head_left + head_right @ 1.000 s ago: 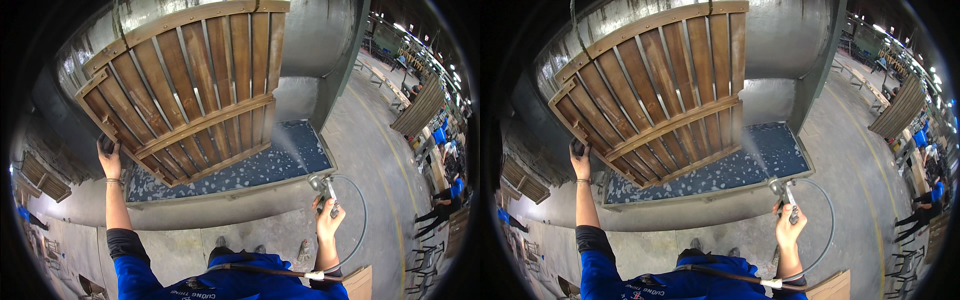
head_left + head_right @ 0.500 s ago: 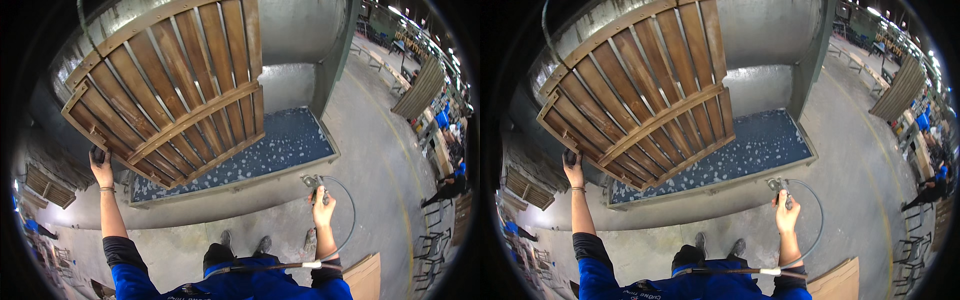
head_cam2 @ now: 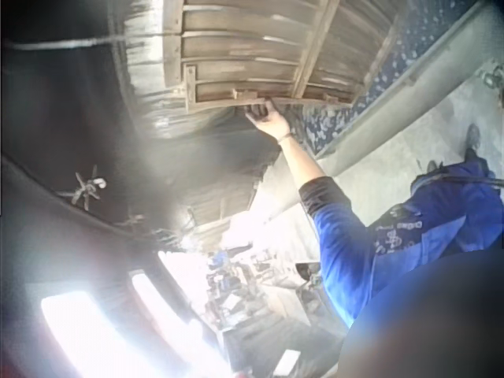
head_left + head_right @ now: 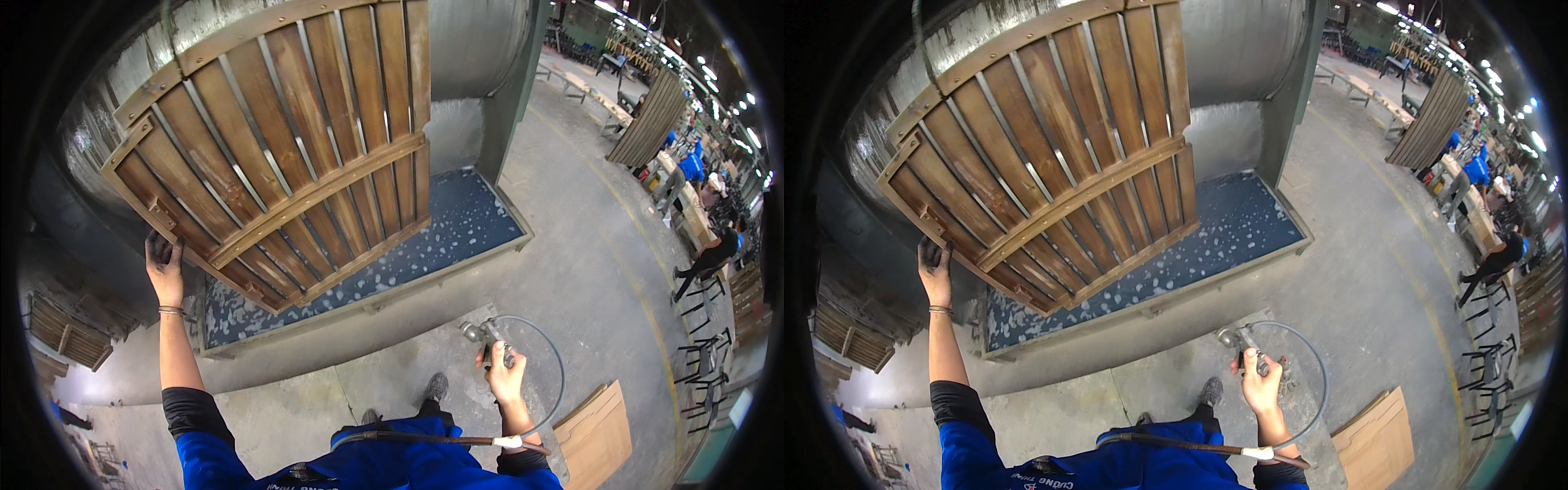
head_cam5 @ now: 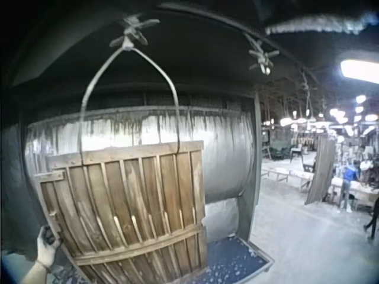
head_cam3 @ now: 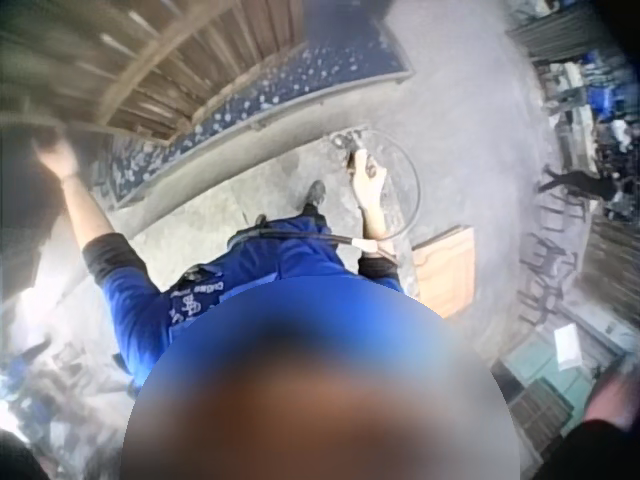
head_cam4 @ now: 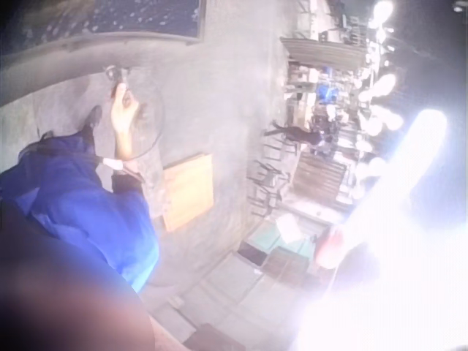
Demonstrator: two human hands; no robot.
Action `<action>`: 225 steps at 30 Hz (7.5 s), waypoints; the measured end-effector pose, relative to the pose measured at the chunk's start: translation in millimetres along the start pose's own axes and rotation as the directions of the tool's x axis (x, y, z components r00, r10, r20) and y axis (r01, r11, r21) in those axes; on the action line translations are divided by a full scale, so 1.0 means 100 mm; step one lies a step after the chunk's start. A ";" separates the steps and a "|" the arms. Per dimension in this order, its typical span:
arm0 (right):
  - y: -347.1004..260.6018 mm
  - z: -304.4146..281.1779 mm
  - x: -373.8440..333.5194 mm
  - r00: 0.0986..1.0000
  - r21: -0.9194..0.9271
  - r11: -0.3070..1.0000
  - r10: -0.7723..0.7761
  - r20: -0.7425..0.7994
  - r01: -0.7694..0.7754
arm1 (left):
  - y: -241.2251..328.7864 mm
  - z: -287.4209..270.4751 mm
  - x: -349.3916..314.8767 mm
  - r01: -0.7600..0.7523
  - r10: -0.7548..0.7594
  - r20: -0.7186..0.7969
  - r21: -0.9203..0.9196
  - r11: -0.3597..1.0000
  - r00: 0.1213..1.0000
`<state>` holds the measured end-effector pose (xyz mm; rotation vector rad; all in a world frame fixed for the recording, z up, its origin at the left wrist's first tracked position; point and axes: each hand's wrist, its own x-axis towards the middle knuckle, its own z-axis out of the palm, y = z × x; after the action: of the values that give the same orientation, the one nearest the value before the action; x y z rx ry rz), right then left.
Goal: The person uses a spray gun to apply finish to hanging wooden slatted panels in a spray booth. They repeatedly reposition each panel by hand to coat all sides, then move to the next panel and repeat the process.
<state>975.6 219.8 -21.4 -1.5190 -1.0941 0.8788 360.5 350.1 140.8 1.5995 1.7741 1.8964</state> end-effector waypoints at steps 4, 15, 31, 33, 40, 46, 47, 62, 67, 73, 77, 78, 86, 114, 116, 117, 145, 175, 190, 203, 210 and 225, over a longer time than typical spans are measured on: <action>-0.58 0.00 -0.28 0.978 0.132 0.988 -0.049 -0.202 0.077 | -0.09 -0.12 0.08 0.002 0.000 0.034 -0.069 0.998 0.999; -1.63 0.29 -1.23 0.901 -0.080 0.930 -0.366 -0.231 0.358 | -0.04 -0.50 0.07 -0.005 0.006 0.021 -0.067 0.998 1.000; -2.02 0.27 -1.44 0.897 0.065 0.922 -0.351 -0.268 0.381 | 0.31 -0.64 -0.19 -0.150 0.154 -0.029 0.102 0.983 0.988; -2.21 0.25 -1.42 0.831 0.101 0.865 -0.431 -0.352 0.491 | 0.35 -0.66 -0.23 -0.145 0.147 -0.019 0.067 0.987 0.989; -2.85 0.18 -1.56 0.630 0.136 0.633 -0.677 -0.380 0.763 | 0.51 -0.62 -0.36 -0.113 0.123 -0.094 0.108 0.988 0.988; -2.88 0.43 -2.19 0.719 0.448 0.605 -0.682 -0.136 0.659 | 0.60 -0.78 -0.51 -0.062 0.087 0.090 -0.244 0.968 0.992; -2.87 0.50 -2.24 0.653 0.446 0.549 -0.749 -0.113 0.707 | 0.59 -0.84 -0.54 -0.072 0.114 0.114 -0.317 0.946 0.987; -1.54 0.15 -3.31 0.712 0.182 0.970 0.015 -0.702 0.160 | 1.76 0.18 -1.42 0.339 0.344 0.711 -0.630 0.699 0.613; -1.26 0.14 -3.39 0.672 0.234 0.971 0.142 -0.727 0.048 | 1.99 0.67 -1.43 0.305 0.331 0.724 -0.595 0.743 0.605; -1.06 0.14 -3.13 0.673 0.232 0.971 0.210 -0.709 -0.059 | 2.06 1.28 -1.38 0.114 0.343 0.630 -0.570 0.814 0.697; -1.13 0.15 -2.66 0.773 0.227 0.974 0.152 -0.616 -0.010 | 2.01 1.64 -1.21 -0.001 0.355 0.578 -0.522 0.853 0.735; -1.15 0.15 -2.53 0.808 0.203 0.979 0.110 -0.579 0.012 | 1.98 1.73 -1.16 -0.026 0.358 0.568 -0.508 0.861 0.741; -1.29 0.12 -1.38 0.938 0.183 0.945 -0.216 -0.272 0.271 | 1.66 2.25 -0.61 -0.168 0.316 0.482 -0.325 0.931 0.818; -0.31 0.37 0.61 0.989 -0.118 0.990 -0.062 0.136 0.078 | -0.38 -0.16 0.24 0.177 0.187 -0.617 0.480 0.860 0.765; -0.34 0.28 0.46 0.989 -0.093 0.995 -0.029 0.148 0.043 | -0.42 -0.36 0.35 0.221 0.142 -0.669 0.426 0.877 0.730; -0.38 0.23 0.41 0.987 -0.082 0.997 -0.003 0.158 0.016 | -0.45 -0.44 0.40 0.214 0.058 -0.663 0.322 0.922 0.746; -1.61 0.89 -0.12 0.849 0.116 0.855 -0.516 0.110 0.505 | -1.52 -1.00 -1.33 0.118 -0.018 -0.200 0.499 0.859 0.980; -1.91 2.05 -1.60 0.893 -0.213 0.870 -0.449 0.036 0.445 | -2.89 -1.39 -3.14 0.556 -0.710 0.403 0.444 0.703 0.577; -1.60 2.28 -1.84 0.936 -0.283 0.916 -0.201 0.288 0.284 | -2.28 -3.96 -6.37 0.606 -0.916 -0.188 0.700 -0.378 -0.355; -3.53 1.69 -1.98 0.427 0.055 0.424 -0.900 -0.089 0.904 | -2.12 -2.97 -5.96 0.875 -0.964 0.163 0.410 0.258 0.209; -2.72 2.41 -1.91 0.659 -0.206 0.631 -0.669 0.344 0.748 | -1.99 -3.44 -6.65 0.866 -0.999 0.030 0.501 0.003 -0.014; -3.49 2.79 -2.34 0.516 -0.100 0.515 -0.789 0.334 0.852 | -1.91 -4.33 -6.90 0.641 -0.991 -0.024 0.761 -0.103 -0.131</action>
<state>572.6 108.0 259.9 -0.8469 -1.9577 0.2238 258.1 -339.7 -321.4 0.2852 2.1131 0.0276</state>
